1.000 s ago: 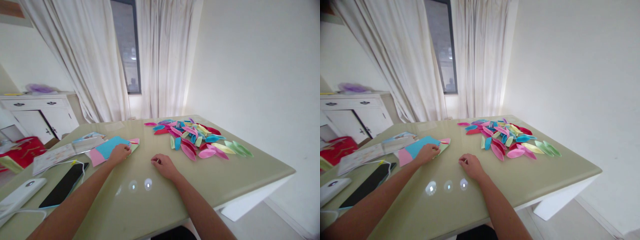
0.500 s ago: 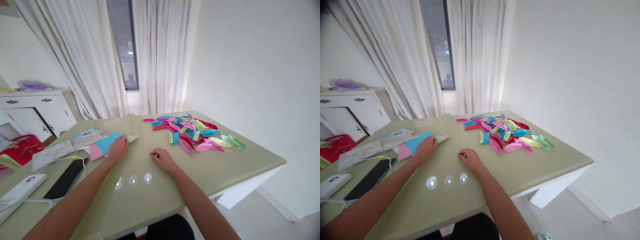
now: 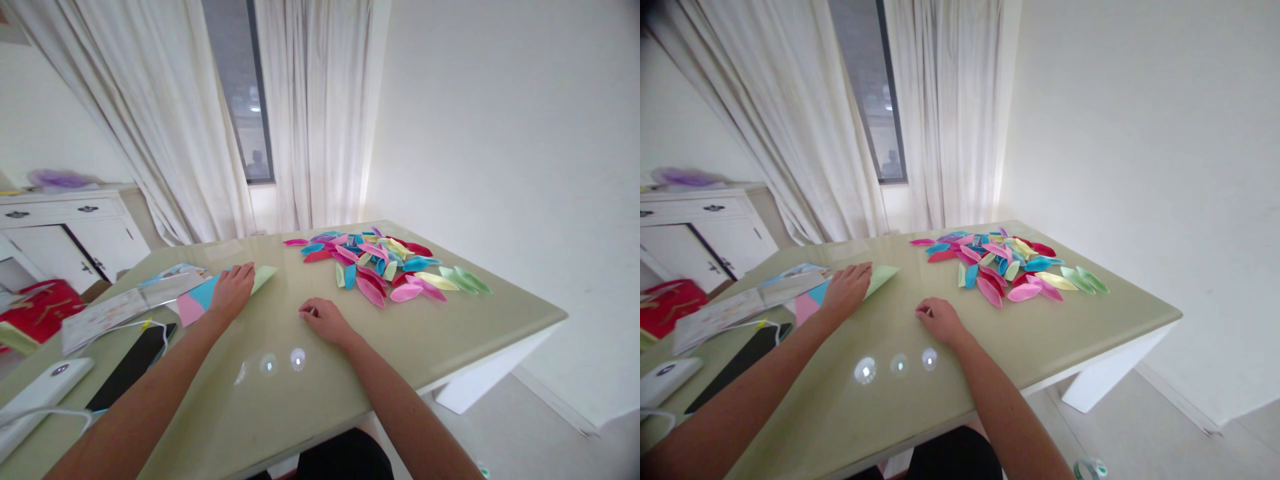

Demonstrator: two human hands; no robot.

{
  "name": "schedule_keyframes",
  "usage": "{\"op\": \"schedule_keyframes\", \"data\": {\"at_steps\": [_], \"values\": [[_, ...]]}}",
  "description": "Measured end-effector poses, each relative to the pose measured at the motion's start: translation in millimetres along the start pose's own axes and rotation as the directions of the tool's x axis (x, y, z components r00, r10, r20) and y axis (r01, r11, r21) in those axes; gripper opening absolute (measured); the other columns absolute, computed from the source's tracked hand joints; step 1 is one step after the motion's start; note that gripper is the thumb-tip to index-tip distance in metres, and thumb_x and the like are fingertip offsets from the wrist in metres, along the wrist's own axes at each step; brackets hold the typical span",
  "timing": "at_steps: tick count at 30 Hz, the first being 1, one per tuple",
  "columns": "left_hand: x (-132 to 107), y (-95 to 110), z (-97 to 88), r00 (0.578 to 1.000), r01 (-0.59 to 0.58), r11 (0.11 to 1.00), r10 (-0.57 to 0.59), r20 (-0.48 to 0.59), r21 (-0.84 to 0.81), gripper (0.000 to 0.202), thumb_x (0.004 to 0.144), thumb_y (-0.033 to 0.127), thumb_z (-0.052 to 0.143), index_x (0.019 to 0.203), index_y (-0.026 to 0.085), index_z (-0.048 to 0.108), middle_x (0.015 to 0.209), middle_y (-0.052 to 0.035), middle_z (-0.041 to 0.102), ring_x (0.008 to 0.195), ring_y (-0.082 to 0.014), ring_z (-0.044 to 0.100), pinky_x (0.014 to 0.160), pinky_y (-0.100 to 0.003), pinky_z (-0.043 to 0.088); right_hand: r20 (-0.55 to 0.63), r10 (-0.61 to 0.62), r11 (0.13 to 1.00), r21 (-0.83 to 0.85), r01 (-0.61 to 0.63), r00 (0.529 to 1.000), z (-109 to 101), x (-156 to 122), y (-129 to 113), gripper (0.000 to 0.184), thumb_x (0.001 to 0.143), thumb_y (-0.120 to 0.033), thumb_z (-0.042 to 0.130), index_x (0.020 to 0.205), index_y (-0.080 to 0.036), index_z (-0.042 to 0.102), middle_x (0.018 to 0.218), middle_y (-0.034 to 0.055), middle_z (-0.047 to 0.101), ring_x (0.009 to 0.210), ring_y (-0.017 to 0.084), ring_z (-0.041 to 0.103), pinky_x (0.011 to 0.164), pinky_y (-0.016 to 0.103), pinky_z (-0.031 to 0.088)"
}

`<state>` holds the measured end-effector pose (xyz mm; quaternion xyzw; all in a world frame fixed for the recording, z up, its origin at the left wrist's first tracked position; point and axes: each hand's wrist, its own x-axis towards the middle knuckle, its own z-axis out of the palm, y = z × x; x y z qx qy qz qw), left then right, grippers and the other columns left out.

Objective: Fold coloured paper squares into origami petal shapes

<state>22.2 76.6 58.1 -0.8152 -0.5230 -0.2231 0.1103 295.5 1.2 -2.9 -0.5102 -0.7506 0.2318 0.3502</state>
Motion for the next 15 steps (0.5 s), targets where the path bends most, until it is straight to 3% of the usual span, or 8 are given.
{"op": "schedule_keyframes", "data": {"at_steps": [4, 5, 7, 9, 11, 15], "values": [[-3.5, 14.8, -4.1, 0.988, 0.071, 0.987, -0.090, -0.127, -0.142, 0.036, 0.105, 0.026, 0.039, 0.117, 0.017, 0.072, 0.146, -0.0164, 0.063, 0.131, -0.0357, 0.055, 0.113, -0.052, 0.039, -0.004, 0.013, 0.999, 0.039, -0.013, 1.000, 0.3, -0.9, -0.7, 0.013, 0.093, -0.018, 0.068, 0.101, -0.020, 0.078, 0.096, 0.0041, 0.076, 0.082, 0.017, 0.066, 0.077, 0.028, 0.047], [-7.6, 19.4, -3.7, 0.980, 0.096, 0.977, -0.126, -0.154, -0.190, 0.040, 0.106, 0.031, 0.035, 0.116, 0.016, 0.071, 0.141, -0.0172, 0.065, 0.129, -0.0348, 0.057, 0.112, -0.051, 0.040, -0.007, 0.024, 0.999, 0.048, -0.023, 1.000, 0.2, -1.2, -1.3, 0.018, 0.094, -0.021, 0.068, 0.110, -0.021, 0.076, 0.096, 0.0039, 0.076, 0.080, 0.016, 0.066, 0.076, 0.028, 0.048], [-20.4, 28.3, -1.5, 0.968, 0.126, 0.944, -0.185, -0.172, -0.305, 0.049, 0.108, 0.039, 0.027, 0.115, 0.014, 0.068, 0.122, -0.0180, 0.073, 0.114, -0.0312, 0.065, 0.103, -0.046, 0.048, -0.021, 0.049, 0.993, 0.113, -0.046, 0.999, -0.4, -1.8, -3.4, 0.047, 0.093, -0.027, 0.072, 0.139, -0.023, 0.062, 0.096, 0.0028, 0.075, 0.076, 0.015, 0.065, 0.073, 0.027, 0.049], [-36.5, 35.2, 1.7, 0.979, 0.113, 0.896, -0.175, -0.108, -0.429, 0.051, 0.107, 0.048, 0.028, 0.109, 0.016, 0.068, 0.091, -0.0104, 0.077, 0.081, -0.0248, 0.070, 0.079, -0.037, 0.056, -0.050, 0.068, 0.965, 0.258, -0.053, 0.996, -1.8, -2.1, -6.3, 0.080, 0.089, -0.033, 0.077, 0.159, -0.026, 0.038, 0.093, -0.0004, 0.073, 0.070, 0.014, 0.062, 0.068, 0.026, 0.049], [-49.9, 38.0, 3.9, 0.994, 0.077, 0.834, -0.104, -0.019, -0.546, 0.052, 0.105, 0.054, 0.030, 0.100, 0.019, 0.069, 0.073, -0.0047, 0.074, 0.063, -0.0205, 0.067, 0.064, -0.031, 0.055, -0.075, 0.067, 0.910, 0.414, -0.030, 0.995, -3.4, -2.2, -9.1, 0.096, 0.085, -0.035, 0.081, 0.164, -0.029, 0.027, 0.087, -0.0041, 0.069, 0.065, 0.012, 0.058, 0.064, 0.024, 0.046], [-56.7, 30.0, 1.8, 0.998, 0.046, 0.732, -0.014, 0.053, -0.680, 0.055, 0.101, 0.064, 0.037, 0.091, 0.020, 0.071, 0.086, -0.0065, 0.076, 0.077, -0.0209, 0.071, 0.071, -0.030, 0.057, -0.062, 0.015, 0.844, 0.536, 0.020, 0.998, -5.5, -2.3, -10.9, 0.097, 0.083, -0.035, 0.080, 0.164, -0.028, 0.026, 0.084, -0.0040, 0.067, 0.065, 0.012, 0.055, 0.062, 0.023, 0.043]]}}
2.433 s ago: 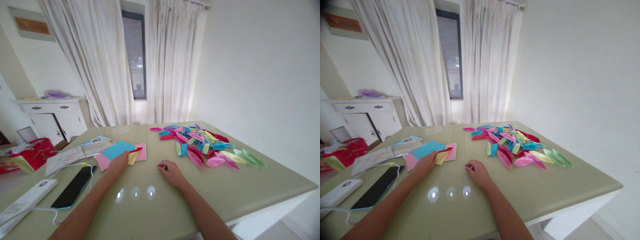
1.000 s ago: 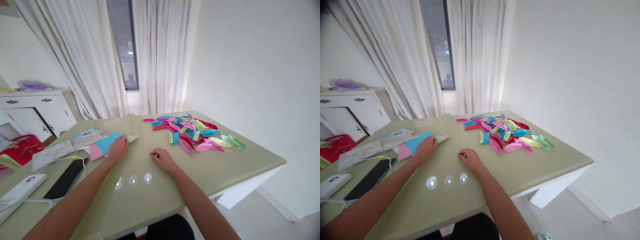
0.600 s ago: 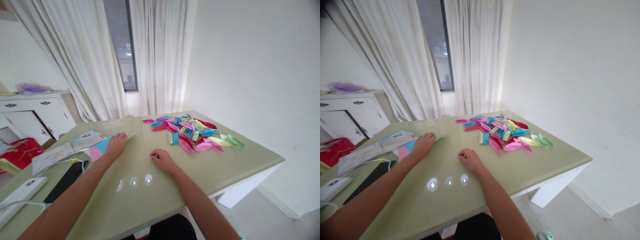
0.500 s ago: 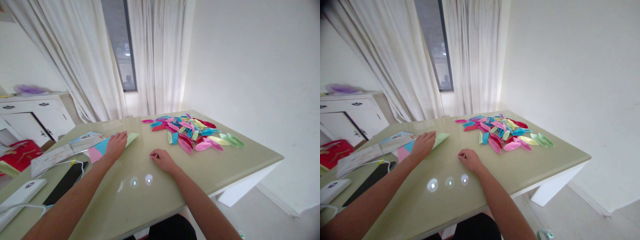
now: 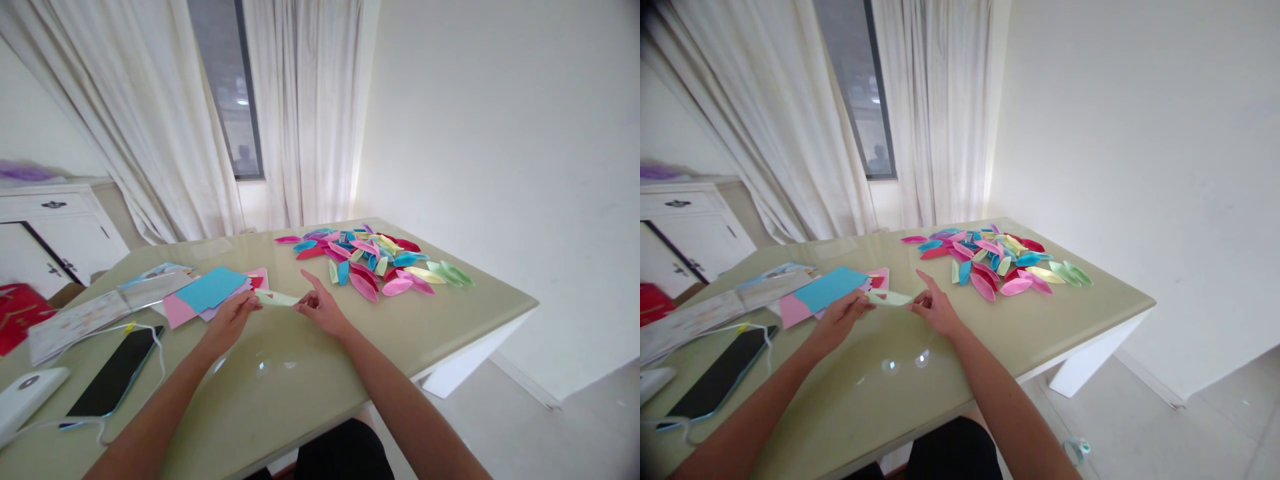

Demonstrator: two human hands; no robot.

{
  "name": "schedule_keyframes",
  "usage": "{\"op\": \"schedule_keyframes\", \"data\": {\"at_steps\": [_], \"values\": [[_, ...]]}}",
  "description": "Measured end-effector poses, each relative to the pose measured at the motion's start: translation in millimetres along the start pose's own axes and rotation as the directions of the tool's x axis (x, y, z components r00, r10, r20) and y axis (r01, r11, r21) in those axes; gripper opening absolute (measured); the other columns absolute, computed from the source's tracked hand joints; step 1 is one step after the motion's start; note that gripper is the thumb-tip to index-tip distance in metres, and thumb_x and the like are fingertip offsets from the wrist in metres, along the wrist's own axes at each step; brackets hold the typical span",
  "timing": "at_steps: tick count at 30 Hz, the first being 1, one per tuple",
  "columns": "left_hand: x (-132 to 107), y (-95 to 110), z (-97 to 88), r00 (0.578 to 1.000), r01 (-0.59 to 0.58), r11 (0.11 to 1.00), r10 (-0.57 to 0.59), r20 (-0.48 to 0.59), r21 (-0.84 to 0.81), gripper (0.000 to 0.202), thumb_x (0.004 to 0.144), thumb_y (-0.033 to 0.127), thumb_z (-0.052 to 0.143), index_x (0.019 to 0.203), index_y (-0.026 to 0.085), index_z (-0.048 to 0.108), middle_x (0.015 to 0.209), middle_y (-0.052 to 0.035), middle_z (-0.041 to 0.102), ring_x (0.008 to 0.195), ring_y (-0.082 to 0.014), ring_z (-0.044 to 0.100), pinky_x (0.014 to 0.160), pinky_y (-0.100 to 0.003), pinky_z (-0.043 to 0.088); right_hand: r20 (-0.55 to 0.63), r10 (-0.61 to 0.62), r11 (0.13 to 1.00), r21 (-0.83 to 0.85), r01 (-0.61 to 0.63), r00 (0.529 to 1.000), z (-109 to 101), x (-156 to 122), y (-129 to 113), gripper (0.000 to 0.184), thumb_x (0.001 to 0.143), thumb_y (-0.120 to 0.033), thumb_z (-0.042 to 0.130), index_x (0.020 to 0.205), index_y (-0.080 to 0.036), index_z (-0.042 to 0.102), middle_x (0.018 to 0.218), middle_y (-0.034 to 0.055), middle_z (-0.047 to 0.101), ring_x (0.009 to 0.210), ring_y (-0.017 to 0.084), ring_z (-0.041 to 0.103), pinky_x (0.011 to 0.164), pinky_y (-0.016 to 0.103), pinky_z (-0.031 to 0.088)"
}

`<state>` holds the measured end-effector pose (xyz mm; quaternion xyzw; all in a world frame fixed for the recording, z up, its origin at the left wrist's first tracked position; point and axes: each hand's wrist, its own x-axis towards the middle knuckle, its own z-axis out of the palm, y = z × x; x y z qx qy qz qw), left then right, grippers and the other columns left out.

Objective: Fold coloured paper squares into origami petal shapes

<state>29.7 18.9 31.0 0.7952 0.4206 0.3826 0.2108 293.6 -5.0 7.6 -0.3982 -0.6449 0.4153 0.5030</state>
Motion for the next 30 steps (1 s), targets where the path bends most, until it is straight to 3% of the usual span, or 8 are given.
{"op": "schedule_keyframes", "data": {"at_steps": [3, 5, 7, 15, 18, 21, 25, 30], "values": [[0.9, -6.2, -9.5, 1.000, 0.024, 0.998, -0.024, -0.001, -0.056, 0.056, 0.096, 0.070, 0.046, 0.087, 0.020, 0.071, 0.080, -0.0040, 0.073, 0.076, -0.0206, 0.066, 0.071, -0.030, 0.055, 0.004, -0.050, 0.998, -0.022, 0.050, 0.999, -1.7, 0.0, 0.7, 0.083, 0.082, -0.042, 0.081, 0.154, -0.025, 0.044, 0.087, -0.0017, 0.068, 0.069, 0.014, 0.057, 0.064, 0.024, 0.043], [-2.6, -10.3, -13.0, 0.998, 0.055, 0.995, -0.058, -0.033, -0.088, 0.056, 0.094, 0.071, 0.048, 0.085, 0.020, 0.070, 0.077, -0.0027, 0.070, 0.075, -0.0205, 0.063, 0.070, -0.029, 0.053, -0.018, -0.079, 0.993, -0.088, 0.077, 0.997, -2.9, 0.2, 0.8, 0.051, 0.082, -0.047, 0.081, 0.125, -0.022, 0.069, 0.081, -0.0015, 0.066, 0.067, 0.013, 0.053, 0.065, 0.025, 0.042], [-8.7, -13.1, -13.6, 0.992, 0.090, 0.988, -0.100, -0.072, -0.124, 0.056, 0.094, 0.070, 0.050, 0.083, 0.019, 0.069, 0.075, -0.0020, 0.068, 0.075, -0.0205, 0.062, 0.070, -0.029, 0.051, -0.034, -0.082, 0.989, -0.125, 0.077, 0.996, -3.3, 0.4, 0.4, 0.031, 0.083, -0.049, 0.079, 0.091, -0.019, 0.075, 0.073, -0.0017, 0.062, 0.065, 0.013, 0.050, 0.064, 0.026, 0.041], [-19.9, -8.3, -1.6, 0.976, 0.183, 0.925, -0.212, -0.054, -0.332, 0.052, 0.085, 0.070, 0.066, 0.090, 0.018, 0.067, 0.076, -0.0009, 0.069, 0.068, -0.0177, 0.065, 0.062, -0.026, 0.052, -0.014, -0.045, 0.998, -0.046, 0.044, 0.999, -1.1, 1.9, -3.0, 0.044, 0.084, -0.061, 0.075, 0.092, -0.019, 0.074, 0.092, 0.0027, 0.068, 0.079, 0.016, 0.062, 0.069, 0.027, 0.047], [-18.4, -6.2, 3.8, 0.969, 0.198, 0.895, -0.241, -0.059, -0.401, 0.061, 0.079, 0.069, 0.073, 0.112, 0.018, 0.065, 0.113, -0.0101, 0.075, 0.084, -0.0218, 0.073, 0.068, -0.030, 0.058, -0.058, -0.041, 0.998, -0.048, 0.038, 0.997, -3.8, 2.8, -1.2, 0.046, 0.086, -0.061, 0.073, 0.072, -0.018, 0.066, 0.081, 0.0000, 0.061, 0.072, 0.013, 0.056, 0.067, 0.026, 0.044], [-18.0, -5.6, 8.3, 0.967, 0.205, 0.858, -0.253, -0.040, -0.470, 0.081, 0.077, 0.066, 0.076, 0.140, 0.019, 0.054, 0.145, -0.0184, 0.062, 0.105, -0.0267, 0.074, 0.082, -0.037, 0.061, -0.130, -0.017, 0.998, -0.066, 0.008, 0.991, -6.8, 4.6, 3.0, 0.051, 0.088, -0.061, 0.070, 0.062, -0.019, 0.056, 0.065, -0.0037, 0.048, 0.063, 0.012, 0.046, 0.061, 0.025, 0.038], [-22.1, -6.0, 14.5, 0.956, 0.287, 0.785, -0.272, 0.111, -0.549, 0.097, 0.080, 0.058, 0.077, 0.156, 0.013, 0.037, 0.115, -0.0175, 0.078, 0.089, -0.0267, 0.078, 0.079, -0.042, 0.063, -0.187, 0.022, 0.997, -0.072, -0.036, 0.982, -7.5, 7.7, 7.8, 0.050, 0.088, -0.063, 0.067, 0.064, -0.020, 0.056, 0.061, -0.0035, 0.048, 0.061, 0.013, 0.044, 0.060, 0.026, 0.038], [-24.5, -7.3, 18.2, 0.938, 0.346, 0.732, -0.260, 0.229, -0.586, 0.072, 0.084, 0.055, 0.075, 0.140, 0.013, 0.059, 0.095, -0.0108, 0.081, 0.080, -0.0247, 0.077, 0.077, -0.040, 0.063, -0.232, 0.039, 0.997, -0.059, -0.054, 0.972, -5.8, 8.0, 6.8, 0.048, 0.082, -0.063, 0.072, 0.065, -0.019, 0.060, 0.062, -0.0022, 0.053, 0.061, 0.013, 0.046, 0.060, 0.026, 0.039]]}}
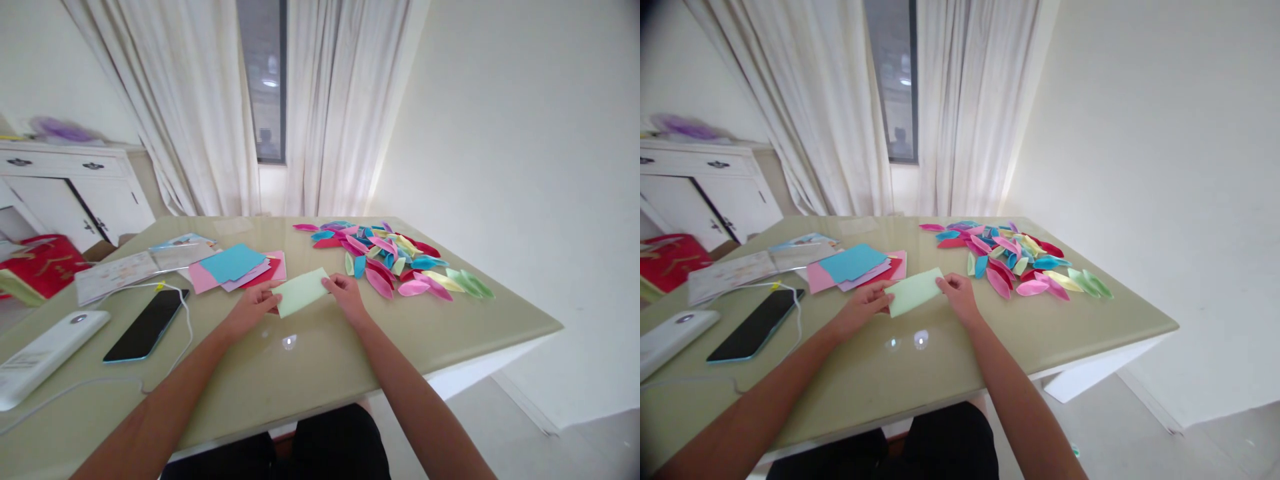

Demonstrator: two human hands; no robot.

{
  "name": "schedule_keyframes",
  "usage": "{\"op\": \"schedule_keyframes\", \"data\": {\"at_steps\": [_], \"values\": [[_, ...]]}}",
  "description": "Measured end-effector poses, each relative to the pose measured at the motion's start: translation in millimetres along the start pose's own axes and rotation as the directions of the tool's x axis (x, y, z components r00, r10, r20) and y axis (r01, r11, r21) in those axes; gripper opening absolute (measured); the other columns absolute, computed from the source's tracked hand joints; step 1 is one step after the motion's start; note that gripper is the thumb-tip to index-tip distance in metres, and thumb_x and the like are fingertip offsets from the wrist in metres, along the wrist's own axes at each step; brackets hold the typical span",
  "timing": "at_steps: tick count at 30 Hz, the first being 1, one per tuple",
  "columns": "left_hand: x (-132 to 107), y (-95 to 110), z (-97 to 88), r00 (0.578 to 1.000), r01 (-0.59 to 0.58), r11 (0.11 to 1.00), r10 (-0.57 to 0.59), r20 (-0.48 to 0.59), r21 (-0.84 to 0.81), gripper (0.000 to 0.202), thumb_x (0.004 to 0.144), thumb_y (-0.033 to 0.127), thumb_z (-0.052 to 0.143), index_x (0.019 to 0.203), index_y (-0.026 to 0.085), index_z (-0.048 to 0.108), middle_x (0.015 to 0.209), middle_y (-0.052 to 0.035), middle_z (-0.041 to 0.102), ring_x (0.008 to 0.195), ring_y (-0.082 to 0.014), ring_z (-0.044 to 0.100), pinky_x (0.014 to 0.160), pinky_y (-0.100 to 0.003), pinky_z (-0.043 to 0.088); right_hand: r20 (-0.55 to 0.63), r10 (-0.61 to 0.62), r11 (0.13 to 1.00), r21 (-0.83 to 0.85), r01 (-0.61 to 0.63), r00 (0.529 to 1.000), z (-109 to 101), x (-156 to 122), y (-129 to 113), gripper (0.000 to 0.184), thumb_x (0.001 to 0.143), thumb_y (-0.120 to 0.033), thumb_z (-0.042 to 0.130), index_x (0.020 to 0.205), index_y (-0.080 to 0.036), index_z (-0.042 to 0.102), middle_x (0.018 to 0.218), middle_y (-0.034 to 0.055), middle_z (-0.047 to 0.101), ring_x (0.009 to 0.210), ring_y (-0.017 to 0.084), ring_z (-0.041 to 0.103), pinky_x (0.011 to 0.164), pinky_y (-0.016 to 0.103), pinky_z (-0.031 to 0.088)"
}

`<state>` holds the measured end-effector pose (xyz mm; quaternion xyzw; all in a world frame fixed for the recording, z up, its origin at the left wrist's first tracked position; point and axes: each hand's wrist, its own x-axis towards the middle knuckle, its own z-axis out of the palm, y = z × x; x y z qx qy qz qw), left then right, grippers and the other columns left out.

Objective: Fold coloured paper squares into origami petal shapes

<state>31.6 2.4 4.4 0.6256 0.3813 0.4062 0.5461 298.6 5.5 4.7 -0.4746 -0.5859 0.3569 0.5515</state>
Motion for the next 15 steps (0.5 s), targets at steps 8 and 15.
{"op": "schedule_keyframes", "data": {"at_steps": [8, 15], "values": [[1.9, 0.4, -1.6, 0.999, 0.010, 0.998, -0.008, 0.041, -0.060, 0.060, 0.080, 0.055, 0.081, 0.126, 0.016, 0.071, 0.109, -0.0112, 0.081, 0.095, -0.0264, 0.076, 0.088, -0.040, 0.059, -0.042, 0.003, 1.000, 0.001, -0.003, 0.999, 1.0, -0.7, -2.3, 0.044, 0.079, -0.057, 0.078, 0.068, -0.018, 0.064, 0.064, -0.0013, 0.057, 0.059, 0.012, 0.045, 0.056, 0.026, 0.034], [-10.6, 9.8, -0.6, 0.983, 0.127, 0.985, -0.108, 0.148, -0.121, 0.056, 0.084, 0.062, 0.075, 0.113, 0.014, 0.078, 0.111, -0.0161, 0.080, 0.099, -0.0304, 0.076, 0.086, -0.040, 0.060, 0.106, -0.004, 1.000, 0.028, 0.001, 0.994, 5.1, -5.9, -3.6, 0.041, 0.079, -0.055, 0.081, 0.071, -0.018, 0.065, 0.063, -0.0030, 0.057, 0.058, 0.011, 0.045, 0.055, 0.025, 0.032]]}}
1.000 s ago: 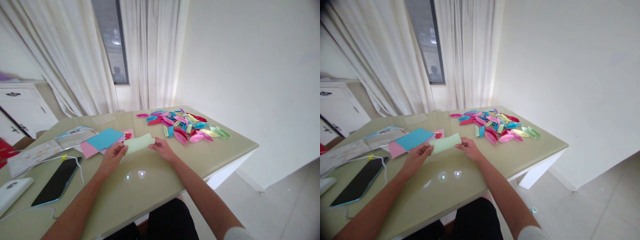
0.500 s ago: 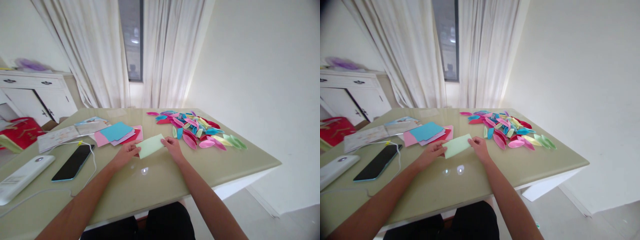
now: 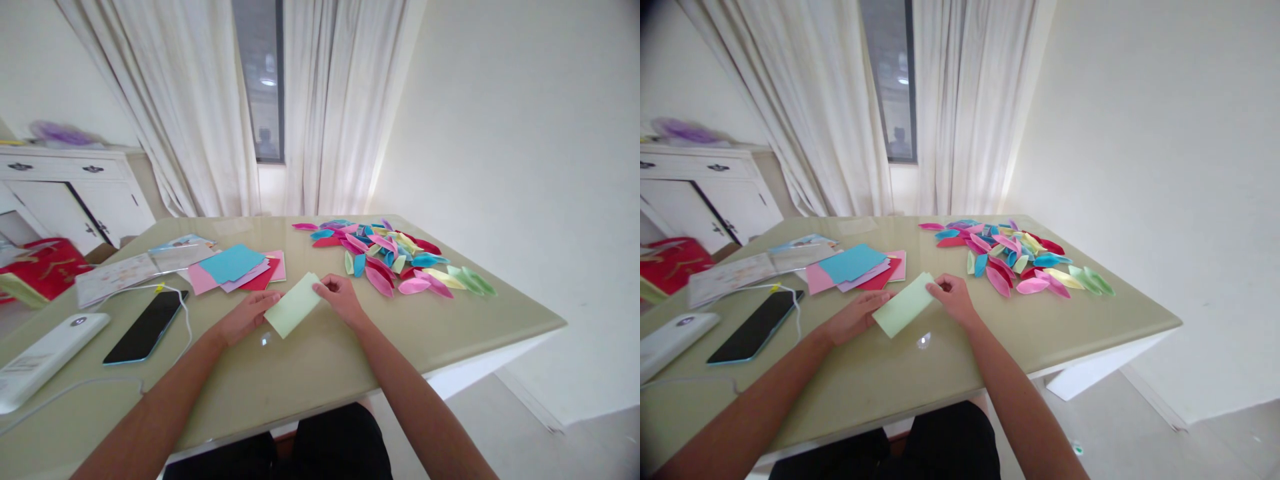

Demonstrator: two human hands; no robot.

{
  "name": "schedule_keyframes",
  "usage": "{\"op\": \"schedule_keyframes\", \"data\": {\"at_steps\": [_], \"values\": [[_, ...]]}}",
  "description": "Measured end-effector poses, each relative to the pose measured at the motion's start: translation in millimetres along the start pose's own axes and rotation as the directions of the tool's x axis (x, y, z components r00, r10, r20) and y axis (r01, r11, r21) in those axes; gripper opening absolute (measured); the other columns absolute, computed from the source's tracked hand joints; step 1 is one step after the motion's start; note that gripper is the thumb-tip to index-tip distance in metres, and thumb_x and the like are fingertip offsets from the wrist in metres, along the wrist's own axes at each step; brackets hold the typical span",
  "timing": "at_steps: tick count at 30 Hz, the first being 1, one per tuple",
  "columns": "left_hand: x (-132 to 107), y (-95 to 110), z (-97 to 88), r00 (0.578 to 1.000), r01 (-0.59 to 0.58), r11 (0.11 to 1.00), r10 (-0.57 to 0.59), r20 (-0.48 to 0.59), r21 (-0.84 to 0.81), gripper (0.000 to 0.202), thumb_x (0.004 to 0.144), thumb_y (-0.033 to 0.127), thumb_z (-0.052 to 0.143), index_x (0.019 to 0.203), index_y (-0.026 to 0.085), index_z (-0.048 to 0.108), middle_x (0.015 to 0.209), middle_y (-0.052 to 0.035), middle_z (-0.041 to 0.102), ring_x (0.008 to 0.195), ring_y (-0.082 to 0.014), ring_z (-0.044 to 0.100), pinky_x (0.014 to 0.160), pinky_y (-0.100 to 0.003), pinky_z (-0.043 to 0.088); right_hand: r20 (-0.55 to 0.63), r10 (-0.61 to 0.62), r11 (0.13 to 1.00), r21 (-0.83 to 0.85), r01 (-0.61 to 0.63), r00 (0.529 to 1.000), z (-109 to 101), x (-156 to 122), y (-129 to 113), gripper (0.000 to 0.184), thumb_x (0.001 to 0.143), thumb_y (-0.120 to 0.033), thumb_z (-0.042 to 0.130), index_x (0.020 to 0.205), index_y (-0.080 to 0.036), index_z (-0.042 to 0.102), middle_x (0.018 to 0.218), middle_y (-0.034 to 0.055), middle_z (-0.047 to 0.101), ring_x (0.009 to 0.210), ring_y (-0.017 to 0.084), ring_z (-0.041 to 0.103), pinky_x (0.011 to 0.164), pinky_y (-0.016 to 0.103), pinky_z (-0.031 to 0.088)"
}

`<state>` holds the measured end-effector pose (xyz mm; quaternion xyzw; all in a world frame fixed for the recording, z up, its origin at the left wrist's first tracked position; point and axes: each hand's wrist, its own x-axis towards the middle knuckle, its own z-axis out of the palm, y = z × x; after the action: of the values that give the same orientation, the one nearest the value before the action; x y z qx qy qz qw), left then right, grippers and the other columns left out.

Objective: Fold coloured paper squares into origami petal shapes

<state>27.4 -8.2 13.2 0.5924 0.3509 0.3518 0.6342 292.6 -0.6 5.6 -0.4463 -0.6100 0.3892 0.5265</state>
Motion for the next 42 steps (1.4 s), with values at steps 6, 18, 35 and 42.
{"op": "schedule_keyframes", "data": {"at_steps": [6, 18, 35, 42], "values": [[2.4, -2.8, 12.0, 0.999, 0.005, 0.998, -0.001, -0.054, 0.067, 0.044, 0.084, 0.056, 0.078, 0.106, 0.017, 0.078, 0.096, -0.0093, 0.081, 0.080, -0.0213, 0.074, 0.069, -0.029, 0.056, 0.232, 0.007, 0.999, 0.049, -0.019, 0.973, 11.7, -7.6, -2.5, 0.041, 0.075, -0.053, 0.087, 0.074, -0.016, 0.069, 0.066, -0.0020, 0.062, 0.060, 0.011, 0.051, 0.058, 0.025, 0.038], [6.6, -4.8, 21.0, 0.990, -0.111, 0.969, 0.129, -0.065, 0.222, 0.034, 0.081, 0.051, 0.079, 0.081, 0.017, 0.076, 0.074, -0.0022, 0.074, 0.066, -0.0156, 0.064, 0.062, -0.026, 0.050, 0.334, 0.036, 0.981, 0.167, -0.097, 0.942, 11.9, -9.2, -6.1, 0.043, 0.071, -0.052, 0.092, 0.081, -0.016, 0.069, 0.072, -0.0014, 0.065, 0.062, 0.012, 0.057, 0.060, 0.025, 0.042], [6.9, -6.2, 18.4, 0.947, -0.201, 0.896, 0.281, -0.156, 0.395, 0.035, 0.087, 0.048, 0.073, 0.104, 0.018, 0.079, 0.072, -0.0013, 0.071, 0.064, -0.0163, 0.060, 0.059, -0.026, 0.043, 0.360, 0.039, 0.988, 0.127, -0.090, 0.932, 12.5, -11.4, -8.6, 0.041, 0.075, -0.053, 0.089, 0.083, -0.016, 0.071, 0.071, -0.0019, 0.064, 0.064, 0.012, 0.053, 0.061, 0.025, 0.039], [5.9, -3.7, 19.4, 0.944, -0.195, 0.896, 0.282, -0.172, 0.399, 0.034, 0.085, 0.049, 0.076, 0.099, 0.018, 0.079, 0.073, -0.0021, 0.072, 0.064, -0.0169, 0.063, 0.058, -0.027, 0.048, 0.348, 0.017, 0.990, 0.127, -0.065, 0.937, 13.1, -11.3, -9.9, 0.041, 0.079, -0.055, 0.084, 0.084, -0.017, 0.071, 0.074, -0.0007, 0.065, 0.067, 0.013, 0.056, 0.063, 0.026, 0.042]]}}
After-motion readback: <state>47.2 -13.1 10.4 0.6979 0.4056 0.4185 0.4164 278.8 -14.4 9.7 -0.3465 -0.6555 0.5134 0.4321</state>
